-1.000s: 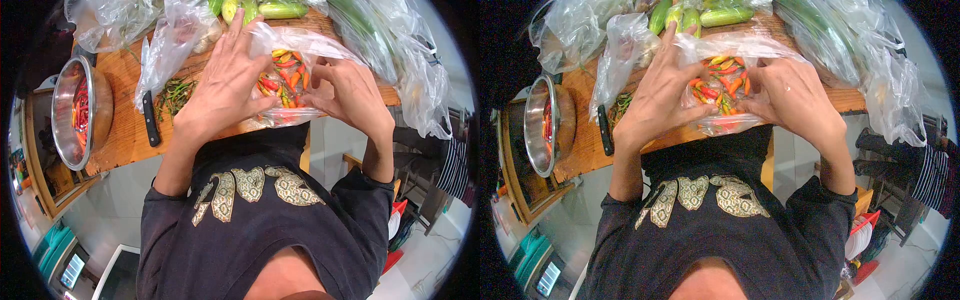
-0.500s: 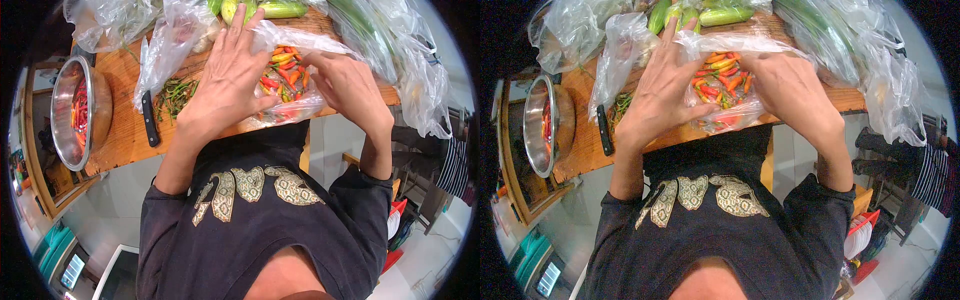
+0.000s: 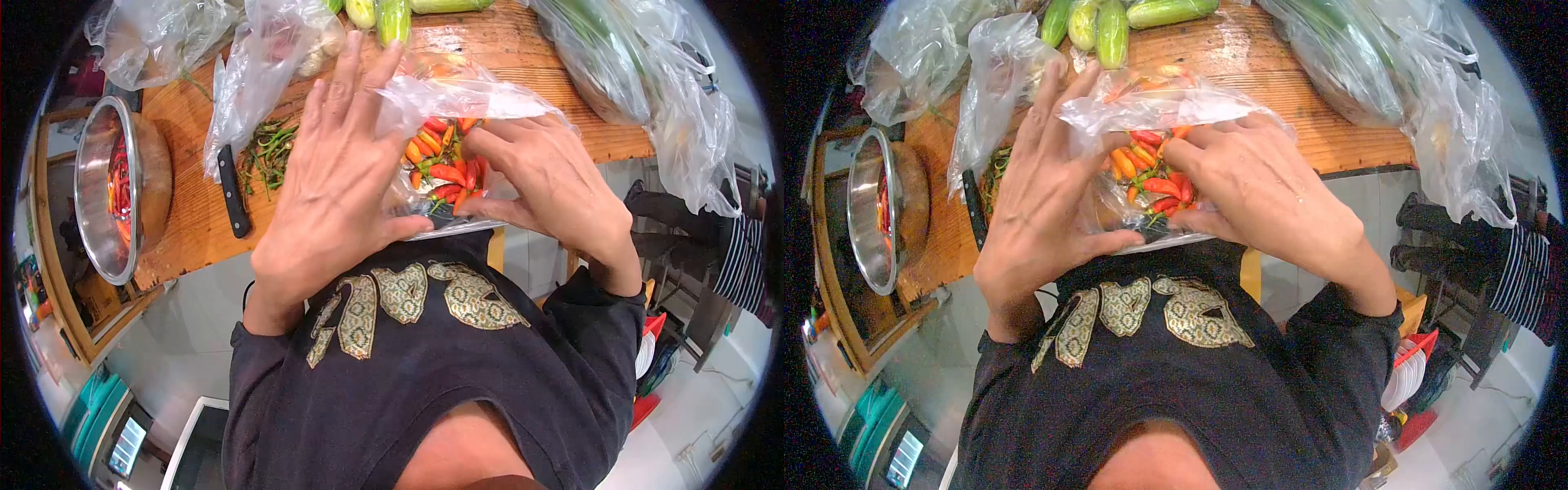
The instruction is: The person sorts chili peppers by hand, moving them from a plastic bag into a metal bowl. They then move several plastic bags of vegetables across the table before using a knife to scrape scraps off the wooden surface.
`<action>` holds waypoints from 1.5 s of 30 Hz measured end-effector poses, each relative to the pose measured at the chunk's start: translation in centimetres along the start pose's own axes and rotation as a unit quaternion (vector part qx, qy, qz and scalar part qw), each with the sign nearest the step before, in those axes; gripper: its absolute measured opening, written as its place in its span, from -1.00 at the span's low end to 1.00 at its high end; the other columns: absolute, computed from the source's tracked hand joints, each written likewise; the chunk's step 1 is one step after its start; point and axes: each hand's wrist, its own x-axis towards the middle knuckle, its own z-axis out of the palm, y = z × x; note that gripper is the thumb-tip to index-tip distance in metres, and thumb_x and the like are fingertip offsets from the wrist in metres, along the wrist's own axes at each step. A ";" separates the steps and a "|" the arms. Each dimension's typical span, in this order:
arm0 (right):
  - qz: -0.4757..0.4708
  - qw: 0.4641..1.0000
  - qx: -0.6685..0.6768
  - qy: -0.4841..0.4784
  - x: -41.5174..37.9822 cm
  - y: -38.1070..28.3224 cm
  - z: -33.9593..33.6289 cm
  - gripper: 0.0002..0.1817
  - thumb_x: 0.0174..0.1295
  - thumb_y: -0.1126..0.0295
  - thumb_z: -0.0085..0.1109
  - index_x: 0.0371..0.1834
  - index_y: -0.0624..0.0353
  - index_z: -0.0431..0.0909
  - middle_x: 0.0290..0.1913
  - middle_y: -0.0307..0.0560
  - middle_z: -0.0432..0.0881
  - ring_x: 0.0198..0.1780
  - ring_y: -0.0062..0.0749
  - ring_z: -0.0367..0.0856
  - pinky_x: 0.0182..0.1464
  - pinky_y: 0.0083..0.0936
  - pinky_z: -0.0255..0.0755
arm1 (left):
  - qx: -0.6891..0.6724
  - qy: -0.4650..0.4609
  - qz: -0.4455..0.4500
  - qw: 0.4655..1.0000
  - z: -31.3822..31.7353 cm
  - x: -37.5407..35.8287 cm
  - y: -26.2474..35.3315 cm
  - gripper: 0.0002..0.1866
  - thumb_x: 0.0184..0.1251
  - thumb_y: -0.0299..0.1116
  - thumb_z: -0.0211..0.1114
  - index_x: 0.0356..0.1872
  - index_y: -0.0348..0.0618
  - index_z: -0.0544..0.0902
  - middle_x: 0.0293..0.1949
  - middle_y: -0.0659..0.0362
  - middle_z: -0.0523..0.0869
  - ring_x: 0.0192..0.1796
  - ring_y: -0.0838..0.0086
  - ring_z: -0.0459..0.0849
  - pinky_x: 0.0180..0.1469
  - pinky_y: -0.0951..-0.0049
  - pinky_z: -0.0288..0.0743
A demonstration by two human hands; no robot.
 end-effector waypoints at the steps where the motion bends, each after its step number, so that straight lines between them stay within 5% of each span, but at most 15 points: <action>1: 0.005 1.000 0.012 -0.007 0.3 -0.3 0.1 -0.56 -0.03 0.17 0.45 -0.15 0.16 0.54 -0.32 -0.10 0.62 -0.25 -0.12 0.63 -0.22 -0.24 0.39 | 0.008 0.000 -0.005 1.000 -0.1 -0.2 0.0 -0.08 -0.48 -0.13 0.66 0.18 -0.03 0.59 0.52 -0.13 0.13 0.59 -0.16 -0.09 0.56 -0.01 -0.08; 11: -0.017 0.998 0.018 0.057 1.6 0.8 0.8 -0.78 0.11 0.39 0.35 -0.19 0.19 0.61 -0.27 -0.03 0.66 -0.35 -0.06 0.63 -0.30 -0.27 0.47 | 0.008 0.024 -0.001 1.000 -0.2 -0.7 -0.3 -0.07 -0.48 -0.14 0.67 0.19 -0.03 0.58 0.51 -0.16 0.16 0.58 -0.21 -0.09 0.55 -0.01 -0.05; 15: 0.022 0.989 0.038 0.140 0.6 1.3 -0.2 -0.70 0.11 0.54 0.27 -0.05 0.20 0.59 -0.27 0.01 0.64 -0.34 -0.08 0.62 -0.30 -0.32 0.48 | 0.006 0.037 0.002 0.999 -0.3 -0.8 -0.1 -0.04 -0.48 -0.09 0.67 0.21 -0.02 0.58 0.50 -0.17 0.20 0.58 -0.20 -0.07 0.55 0.00 -0.05; 19: -0.050 0.995 0.026 0.083 0.6 -0.2 -0.7 -0.66 0.08 0.54 0.26 -0.03 0.17 0.57 -0.31 0.00 0.56 -0.33 -0.05 0.58 -0.29 -0.29 0.47 | -0.007 0.037 0.014 0.999 -0.3 -0.7 0.4 -0.04 -0.42 0.05 0.64 0.23 0.00 0.57 0.49 -0.17 0.21 0.57 -0.19 -0.04 0.55 -0.01 -0.05; 20: -0.046 0.998 0.020 0.047 0.6 -0.5 -0.5 -0.78 0.03 0.50 0.21 -0.22 0.22 0.52 -0.38 0.06 0.57 -0.26 0.05 0.63 -0.23 -0.13 0.48 | 0.003 0.033 0.015 0.999 -0.4 -0.7 0.3 -0.03 -0.42 0.08 0.63 0.23 0.00 0.57 0.49 -0.17 0.21 0.57 -0.19 -0.04 0.54 -0.01 -0.05; 23: -0.017 0.997 0.039 -0.056 0.6 -0.7 0.5 -0.81 0.02 0.46 0.23 -0.28 0.23 0.54 -0.37 0.07 0.58 -0.24 0.03 0.64 -0.24 -0.13 0.50 | 0.026 0.025 0.015 0.999 -0.4 -0.7 0.3 -0.02 -0.40 0.17 0.60 0.24 0.00 0.56 0.48 -0.17 0.22 0.57 -0.19 -0.04 0.54 -0.01 -0.05; 25: -0.050 0.997 0.036 -0.037 0.8 -0.3 2.0 -0.79 0.07 0.40 0.30 -0.24 0.20 0.58 -0.31 0.00 0.58 -0.24 -0.02 0.64 -0.27 -0.17 0.48 | 0.036 0.029 0.013 0.999 -0.4 -0.7 0.3 -0.01 -0.40 0.20 0.58 0.24 -0.01 0.56 0.48 -0.17 0.23 0.57 -0.19 -0.04 0.54 -0.01 -0.05; 33: -0.109 0.994 -0.025 -0.014 1.9 -1.0 3.8 -0.85 0.10 0.43 0.17 -0.27 0.21 0.60 -0.36 0.01 0.65 -0.26 -0.08 0.71 -0.27 -0.26 0.56 | 0.108 0.081 0.044 0.990 0.6 -0.5 -2.3 0.07 -0.59 -0.12 0.70 0.26 -0.02 0.52 0.51 -0.05 0.20 0.58 -0.12 -0.05 0.56 0.00 -0.04; 36: -0.100 0.992 -0.047 -0.066 2.0 -0.8 3.8 -0.75 0.00 0.40 0.31 -0.23 0.18 0.55 -0.29 -0.05 0.58 -0.16 -0.15 0.65 -0.21 -0.29 0.52 | 0.150 0.103 0.063 0.981 0.9 -0.6 -3.6 0.07 -0.61 -0.19 0.71 0.26 -0.04 0.52 0.52 -0.04 0.19 0.59 -0.10 -0.06 0.56 0.02 -0.02; 40: -0.093 0.995 0.036 0.003 2.2 0.1 2.0 -0.84 0.10 0.40 0.20 -0.27 0.21 0.58 -0.36 0.03 0.65 -0.28 0.03 0.67 -0.23 -0.13 0.53 | 0.043 0.093 -0.005 0.995 -2.1 -0.4 -0.3 0.01 -0.56 -0.24 0.69 0.23 -0.06 0.54 0.52 -0.03 0.19 0.59 -0.11 -0.04 0.55 0.02 0.02; 45: -0.057 0.990 0.036 0.122 2.5 0.9 -0.6 -0.80 0.13 0.34 0.27 -0.28 0.20 0.55 -0.35 0.02 0.66 -0.27 0.07 0.64 -0.24 -0.14 0.50 | 0.024 0.141 0.039 0.989 -3.5 0.3 -0.4 -0.16 -0.49 -0.24 0.69 0.10 0.01 0.65 0.50 -0.05 0.23 0.56 -0.12 0.07 0.53 0.02 0.06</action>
